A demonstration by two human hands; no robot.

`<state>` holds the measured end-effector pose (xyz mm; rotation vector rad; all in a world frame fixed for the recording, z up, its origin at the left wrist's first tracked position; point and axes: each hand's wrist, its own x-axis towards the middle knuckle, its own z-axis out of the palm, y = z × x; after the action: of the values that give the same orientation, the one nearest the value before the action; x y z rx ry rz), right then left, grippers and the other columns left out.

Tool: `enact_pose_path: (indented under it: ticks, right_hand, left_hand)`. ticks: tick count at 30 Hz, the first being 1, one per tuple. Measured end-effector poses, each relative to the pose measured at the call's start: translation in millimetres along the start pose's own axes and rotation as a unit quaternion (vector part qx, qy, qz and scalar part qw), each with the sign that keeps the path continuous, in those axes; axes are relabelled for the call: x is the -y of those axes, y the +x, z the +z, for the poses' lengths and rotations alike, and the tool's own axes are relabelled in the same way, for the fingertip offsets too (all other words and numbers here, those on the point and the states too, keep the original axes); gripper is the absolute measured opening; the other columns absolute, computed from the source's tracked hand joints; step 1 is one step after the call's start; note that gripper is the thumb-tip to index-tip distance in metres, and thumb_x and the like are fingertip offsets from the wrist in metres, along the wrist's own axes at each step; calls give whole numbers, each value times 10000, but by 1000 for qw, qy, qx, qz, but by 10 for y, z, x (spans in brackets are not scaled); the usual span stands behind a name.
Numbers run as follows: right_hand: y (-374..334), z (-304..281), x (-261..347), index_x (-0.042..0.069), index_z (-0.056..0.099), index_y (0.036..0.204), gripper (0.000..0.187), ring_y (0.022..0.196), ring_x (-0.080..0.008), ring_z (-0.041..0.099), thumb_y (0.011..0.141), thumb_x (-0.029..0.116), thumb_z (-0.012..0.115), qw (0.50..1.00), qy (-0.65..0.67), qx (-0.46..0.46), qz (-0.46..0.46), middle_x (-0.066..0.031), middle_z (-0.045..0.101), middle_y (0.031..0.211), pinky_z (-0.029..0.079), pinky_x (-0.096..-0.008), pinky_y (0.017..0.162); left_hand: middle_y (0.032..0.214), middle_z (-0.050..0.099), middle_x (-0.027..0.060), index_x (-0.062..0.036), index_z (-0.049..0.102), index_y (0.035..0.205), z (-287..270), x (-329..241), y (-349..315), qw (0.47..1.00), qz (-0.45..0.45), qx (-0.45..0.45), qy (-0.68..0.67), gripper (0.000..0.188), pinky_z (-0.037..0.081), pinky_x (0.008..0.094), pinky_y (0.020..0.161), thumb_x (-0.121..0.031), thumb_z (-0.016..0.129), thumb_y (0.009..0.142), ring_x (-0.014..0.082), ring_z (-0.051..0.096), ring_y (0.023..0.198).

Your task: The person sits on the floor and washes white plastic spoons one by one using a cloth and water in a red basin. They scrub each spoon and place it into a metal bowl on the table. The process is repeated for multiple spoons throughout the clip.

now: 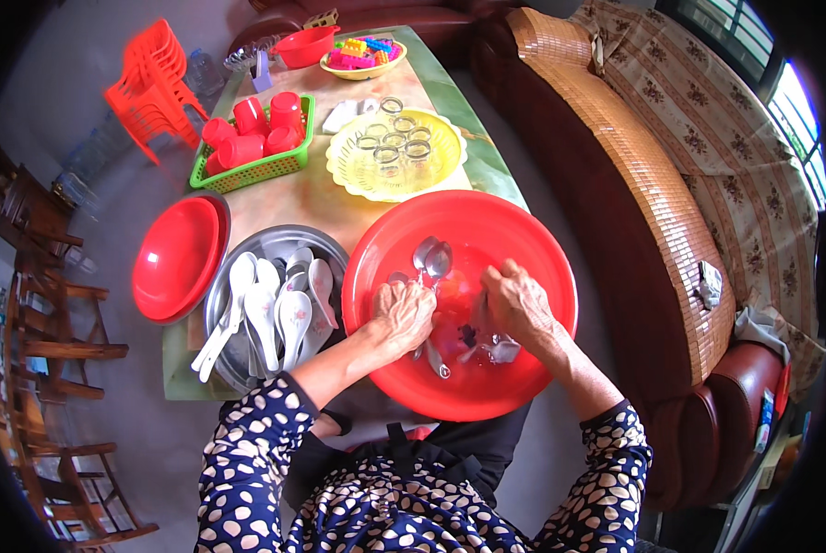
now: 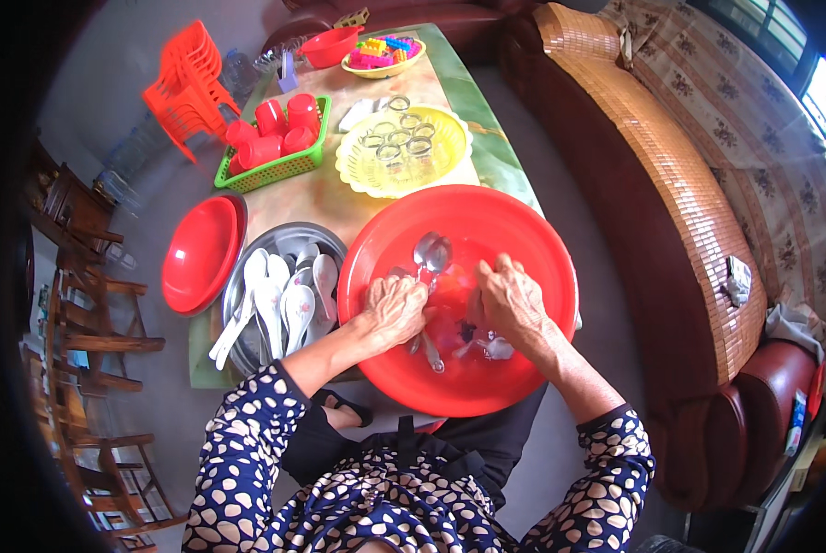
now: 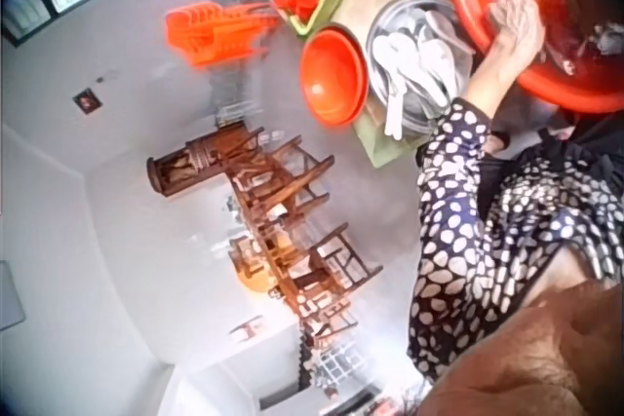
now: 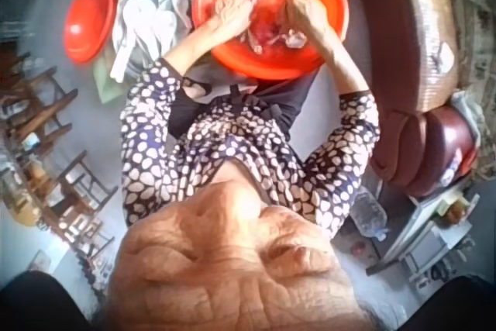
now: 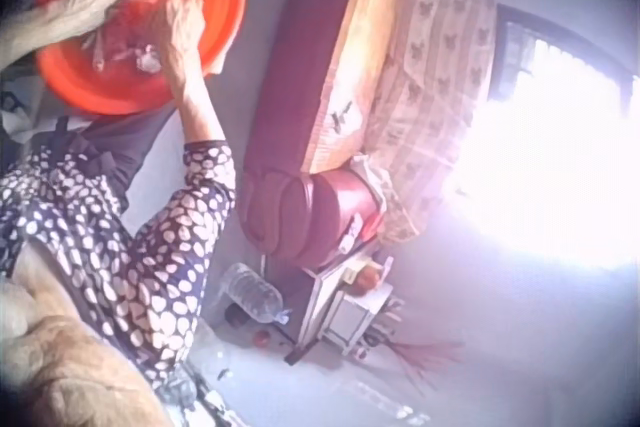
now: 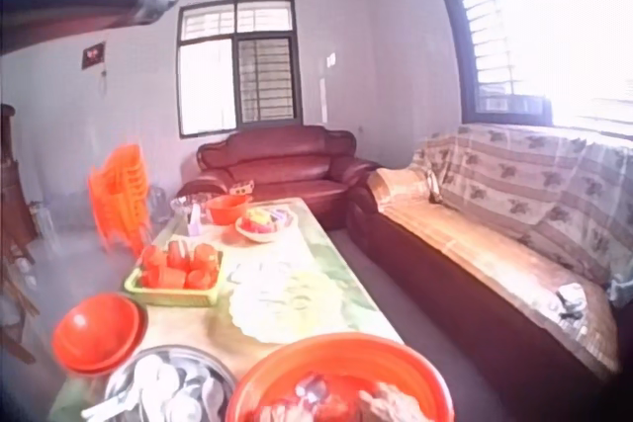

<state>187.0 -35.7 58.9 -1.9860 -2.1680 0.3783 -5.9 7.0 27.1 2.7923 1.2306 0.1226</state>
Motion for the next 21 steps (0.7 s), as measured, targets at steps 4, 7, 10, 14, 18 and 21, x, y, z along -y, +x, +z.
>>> enact_pose_path:
  ticks: [4, 7, 10, 14, 18, 21]
  right_hand:
    - [-83, -141, 93, 143, 533, 1058, 320, 981, -374, 522, 757, 204, 623, 990, -62, -79, -100, -189, 505, 1012, 510, -479, 612]
    - [-271, 68, -34, 175, 529, 1086, 343, 976, -372, 539, 758, 210, 625, 981, -122, 10, -151, -186, 499, 1040, 523, -491, 628]
    - [-180, 263, -161, 147, 598, 996, 244, 865, -354, 597, 755, 174, 622, 980, -123, 13, -157, -202, 504, 1120, 547, -399, 648]
    - [-52, 147, -215, 87, 646, 849, 100, 819, -290, 615, 773, 134, 602, 990, 80, -51, -104, -148, 594, 996, 527, -353, 684]
    - [-60, -85, -34, 62, 585, 1006, 259, 870, -301, 608, 750, 29, 603, 927, 351, -113, -72, -156, 593, 986, 499, -377, 755]
    - [-115, -203, 198, 73, 488, 1172, 457, 826, -244, 635, 746, -73, 563, 905, 377, -174, -91, -155, 589, 991, 512, -317, 704]
  left_hand:
    - [723, 612, 203, -9, 589, 752, 64, 19, 176, 996, -51, 54, -42, 257, 489, 472, 541, -247, 662, 687, 368, 620, 686]
    - [885, 626, 175, -24, 609, 893, 92, -35, 183, 997, -46, 40, -56, 223, 503, 463, 664, -169, 619, 724, 342, 623, 818]
    - [921, 614, 199, -16, 588, 930, 130, -42, 225, 989, -106, 58, -87, 296, 498, 463, 722, -226, 610, 723, 366, 609, 861]
    - [882, 622, 224, 3, 570, 898, -75, -50, 270, 947, -177, 80, -257, 297, 482, 461, 726, -245, 583, 736, 372, 605, 868]
    - [765, 615, 158, 11, 535, 849, 56, 34, 253, 865, -150, -17, -479, 159, 472, 399, 637, -135, 541, 788, 264, 612, 735]
    - [747, 592, 77, -40, 523, 882, -78, -83, 179, 789, -168, -24, -591, 98, 449, 266, 578, -18, 459, 810, 116, 556, 653]
